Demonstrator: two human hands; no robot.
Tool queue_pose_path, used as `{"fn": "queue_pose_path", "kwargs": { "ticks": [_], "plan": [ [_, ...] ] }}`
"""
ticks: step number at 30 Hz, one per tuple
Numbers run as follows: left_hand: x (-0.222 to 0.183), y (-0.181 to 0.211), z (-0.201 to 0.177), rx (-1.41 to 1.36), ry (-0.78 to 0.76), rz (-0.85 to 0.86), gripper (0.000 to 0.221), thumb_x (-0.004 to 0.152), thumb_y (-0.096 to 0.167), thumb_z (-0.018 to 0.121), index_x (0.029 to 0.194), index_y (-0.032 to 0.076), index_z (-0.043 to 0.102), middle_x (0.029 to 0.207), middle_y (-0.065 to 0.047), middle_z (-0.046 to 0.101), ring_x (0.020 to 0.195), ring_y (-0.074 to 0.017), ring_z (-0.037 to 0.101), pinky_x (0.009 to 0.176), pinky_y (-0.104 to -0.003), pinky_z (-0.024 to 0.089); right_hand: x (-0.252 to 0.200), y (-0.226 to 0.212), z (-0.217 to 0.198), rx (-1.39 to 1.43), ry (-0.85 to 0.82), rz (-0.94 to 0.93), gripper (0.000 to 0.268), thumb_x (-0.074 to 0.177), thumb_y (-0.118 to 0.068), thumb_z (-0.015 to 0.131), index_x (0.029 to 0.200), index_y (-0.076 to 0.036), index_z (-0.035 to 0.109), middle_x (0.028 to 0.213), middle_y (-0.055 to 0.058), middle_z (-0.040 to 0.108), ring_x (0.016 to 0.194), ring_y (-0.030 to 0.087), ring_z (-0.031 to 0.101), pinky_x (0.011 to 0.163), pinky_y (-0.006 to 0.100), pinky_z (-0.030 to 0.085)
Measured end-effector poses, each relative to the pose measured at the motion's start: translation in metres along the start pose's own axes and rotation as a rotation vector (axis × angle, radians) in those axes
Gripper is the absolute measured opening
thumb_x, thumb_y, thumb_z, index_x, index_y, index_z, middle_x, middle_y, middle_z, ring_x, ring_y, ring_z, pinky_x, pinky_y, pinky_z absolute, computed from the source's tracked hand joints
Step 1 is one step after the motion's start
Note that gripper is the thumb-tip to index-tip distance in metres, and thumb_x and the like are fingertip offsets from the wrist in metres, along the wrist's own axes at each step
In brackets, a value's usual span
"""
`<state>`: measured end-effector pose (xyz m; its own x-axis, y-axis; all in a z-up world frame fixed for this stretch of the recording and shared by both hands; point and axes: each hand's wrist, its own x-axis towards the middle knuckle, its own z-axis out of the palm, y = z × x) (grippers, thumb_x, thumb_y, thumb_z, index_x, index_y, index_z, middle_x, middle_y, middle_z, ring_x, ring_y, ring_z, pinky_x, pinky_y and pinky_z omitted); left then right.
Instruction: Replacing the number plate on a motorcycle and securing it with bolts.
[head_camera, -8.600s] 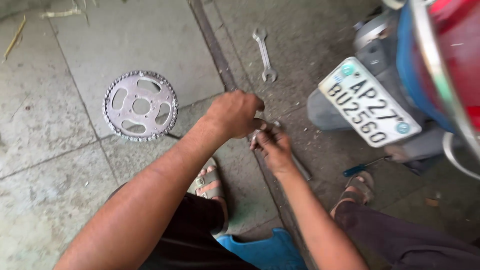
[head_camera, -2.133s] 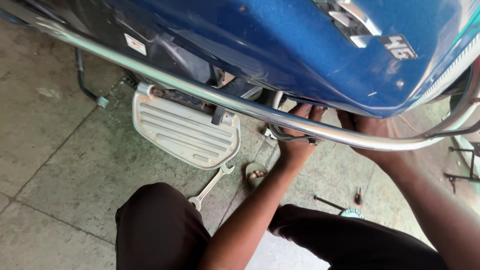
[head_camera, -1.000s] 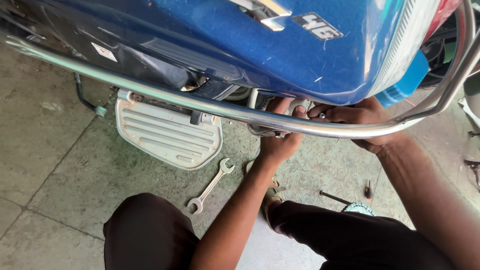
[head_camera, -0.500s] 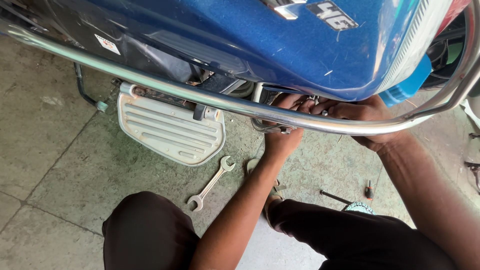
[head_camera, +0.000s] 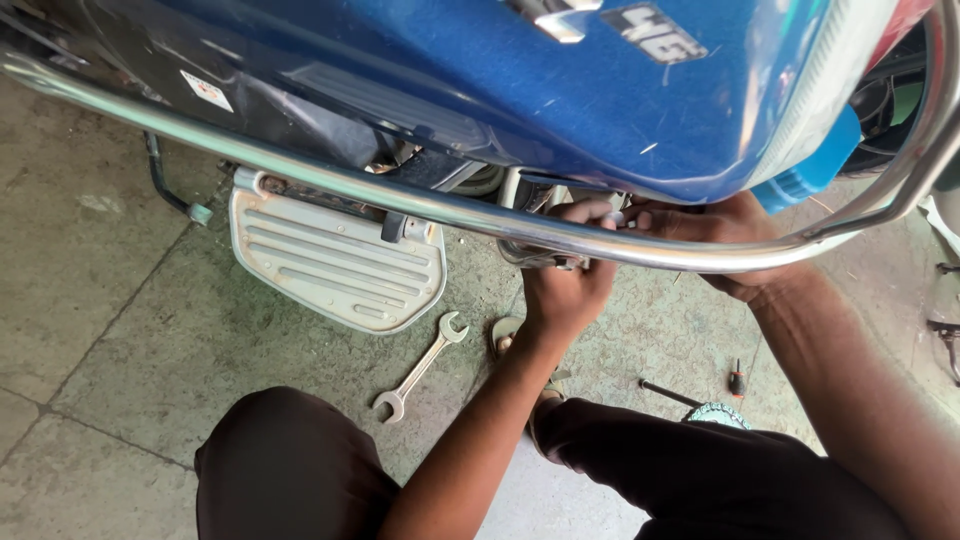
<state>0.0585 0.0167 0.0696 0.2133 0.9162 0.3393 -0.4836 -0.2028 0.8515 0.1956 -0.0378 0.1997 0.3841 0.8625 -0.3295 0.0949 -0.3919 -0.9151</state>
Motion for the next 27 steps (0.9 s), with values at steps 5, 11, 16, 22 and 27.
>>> {"fn": "queue_pose_path", "kwargs": {
  "ticks": [5, 11, 16, 22, 27],
  "plan": [
    [0.007, 0.017, -0.006, 0.199, -0.078, 0.260, 0.023, 0.100, 0.009, 0.068, 0.121, 0.000, 0.064, 0.108, -0.012, 0.071, 0.098, -0.0182, 0.072, 0.087, -0.030, 0.060, -0.001, -0.009, 0.013, 0.132, 0.024, 0.004, 0.050, 0.074, 0.006, 0.078, 0.120, -0.001, 0.061, 0.110, 0.007, 0.067, 0.090, 0.016, 0.067, 0.076, 0.030, 0.062],
    [0.008, 0.011, -0.020, 0.056, -0.145, -0.055, 0.023, 0.098, 0.010, 0.073, 0.120, 0.005, 0.074, 0.108, -0.007, 0.078, 0.094, -0.0140, 0.076, 0.081, -0.028, 0.063, 0.000, -0.010, 0.021, -0.022, 0.089, -0.037, 0.044, 0.078, -0.005, 0.078, 0.119, -0.003, 0.061, 0.106, 0.005, 0.068, 0.094, 0.014, 0.067, 0.079, 0.029, 0.063],
    [0.011, 0.011, -0.028, 0.088, -0.209, 0.057, 0.029, 0.095, 0.011, 0.072, 0.123, 0.005, 0.073, 0.118, -0.008, 0.075, 0.100, -0.0171, 0.073, 0.087, -0.032, 0.060, 0.005, 0.005, 0.015, -0.157, 0.111, -0.066, 0.024, 0.090, -0.005, 0.079, 0.107, 0.002, 0.065, 0.092, 0.009, 0.065, 0.079, 0.018, 0.062, 0.064, 0.033, 0.056],
    [0.011, 0.035, -0.016, 0.084, -0.064, 0.175, 0.022, 0.099, 0.022, 0.074, 0.114, 0.005, 0.072, 0.111, -0.012, 0.074, 0.100, -0.0185, 0.073, 0.088, -0.031, 0.060, 0.000, -0.010, 0.036, -0.044, 0.130, -0.111, 0.031, 0.086, -0.002, 0.077, 0.114, -0.007, 0.065, 0.099, 0.004, 0.070, 0.086, 0.013, 0.066, 0.068, 0.028, 0.058],
    [0.002, 0.017, -0.012, 0.151, -0.057, 0.170, 0.021, 0.104, 0.020, 0.070, 0.117, 0.003, 0.071, 0.099, -0.010, 0.075, 0.089, -0.0162, 0.075, 0.084, -0.032, 0.062, 0.001, -0.001, 0.035, 0.098, 0.130, -0.173, 0.035, 0.083, -0.001, 0.076, 0.114, -0.008, 0.064, 0.103, 0.004, 0.070, 0.094, 0.012, 0.068, 0.077, 0.027, 0.061]
  ]
}}
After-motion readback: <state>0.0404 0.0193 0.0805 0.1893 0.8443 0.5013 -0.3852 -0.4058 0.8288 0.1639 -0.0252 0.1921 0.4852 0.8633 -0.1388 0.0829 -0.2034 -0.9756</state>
